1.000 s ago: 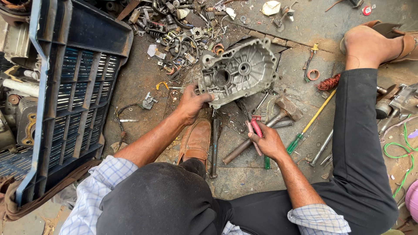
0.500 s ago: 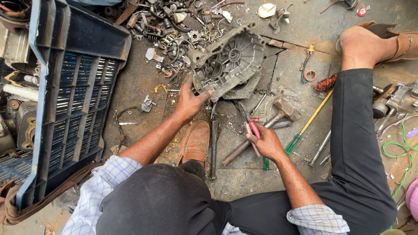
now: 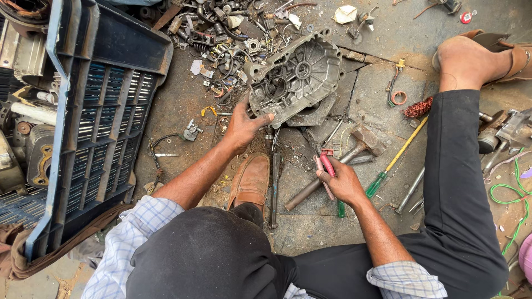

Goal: The person sits on the floor and uses pliers and a hammer to work on a metal engine casing. They repeatedly tap the casing with a hammer and use pliers to adjust or remove components inside the casing.

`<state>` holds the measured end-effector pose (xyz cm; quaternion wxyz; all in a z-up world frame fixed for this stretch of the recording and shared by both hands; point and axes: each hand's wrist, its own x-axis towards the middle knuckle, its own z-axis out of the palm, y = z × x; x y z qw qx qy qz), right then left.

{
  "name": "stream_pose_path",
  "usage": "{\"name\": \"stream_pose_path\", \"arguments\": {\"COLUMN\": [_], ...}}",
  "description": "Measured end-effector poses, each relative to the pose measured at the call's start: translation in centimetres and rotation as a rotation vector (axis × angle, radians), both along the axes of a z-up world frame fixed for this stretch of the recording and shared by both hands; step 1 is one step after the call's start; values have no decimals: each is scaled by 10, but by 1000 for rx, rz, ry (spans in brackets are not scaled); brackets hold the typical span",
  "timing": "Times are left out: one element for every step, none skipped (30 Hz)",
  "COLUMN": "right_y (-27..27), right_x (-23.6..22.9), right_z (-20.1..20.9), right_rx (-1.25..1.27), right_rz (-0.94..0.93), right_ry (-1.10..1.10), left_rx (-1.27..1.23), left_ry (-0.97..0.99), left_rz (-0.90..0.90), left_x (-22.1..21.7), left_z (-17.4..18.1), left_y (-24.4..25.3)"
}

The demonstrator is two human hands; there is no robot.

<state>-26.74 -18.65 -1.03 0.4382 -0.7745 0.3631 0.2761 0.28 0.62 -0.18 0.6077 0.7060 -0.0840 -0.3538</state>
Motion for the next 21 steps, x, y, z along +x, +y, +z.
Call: {"name": "stream_pose_path", "arguments": {"right_y": [0, 0, 1, 1, 1, 1, 0, 0, -1, -1, 0, -1, -2, -2, -2, -1, 0, -1, -1, -2, -2], "right_x": [0, 1, 1, 2, 3, 4, 4, 5, 6, 4, 2, 4, 5, 6, 7, 6, 5, 5, 5, 6, 7], "right_z": [1, 2, 3, 4, 5, 6, 8, 8, 9, 10, 11, 12, 12, 12, 12, 12, 12, 12, 12, 13, 12], "right_rx": [-1, 0, 1, 2, 2, 1, 1, 2, 3, 5, 8, 9, 10, 10, 9, 10, 15, 17, 19, 14, 9], "right_rz": [0, 4, 8, 10, 5, 2, -2, -2, -1, 0, -4, -2, -1, 2, 6, 9, 12, 16, 19, 20, 20], "right_ry": [-5, 1, 7, 13, 4, -5, -14, -24, -35, -40, -42, -53, -63, -57, -51, -42, -45, -50, -55, -72, -88], "left_rx": [-31, -62, -94, -71, -47, -23, -41, -57, -74, -68, -63, -62, -18, 27, 72, 105, 136, 164, 181, 193, 205], "left_ry": [40, 79, 119, 146, 173, 200, 206, 212, 218, 170, 123, 66, 2, -62, -126, -354, -582, -811, -828, -848, -868], "left_rz": [9, 17, 25, 31, 37, 45, 56, 61, 66, 38, 11, -12, -50, -91, -132, -221, -310, -399, -411, -425, -439], "left_x": [1, 1, 2, 3, 5, 7, 9, 13, 17, 22, 30, 40, 47, 56, 63, 67, 70, 72, 70, 67, 64], "left_z": [-1, -2, -2, -2, -1, 2, 5, 9, 13, 20, 28, 38, 48, 58, 67, 74, 80, 83, 85, 85, 84], "left_y": [0, 0, 0, -1, -1, -2, -4, -6, -10, -10, -6, -2, 2, 6, 10, 15, 20, 21, 21, 19, 18]}}
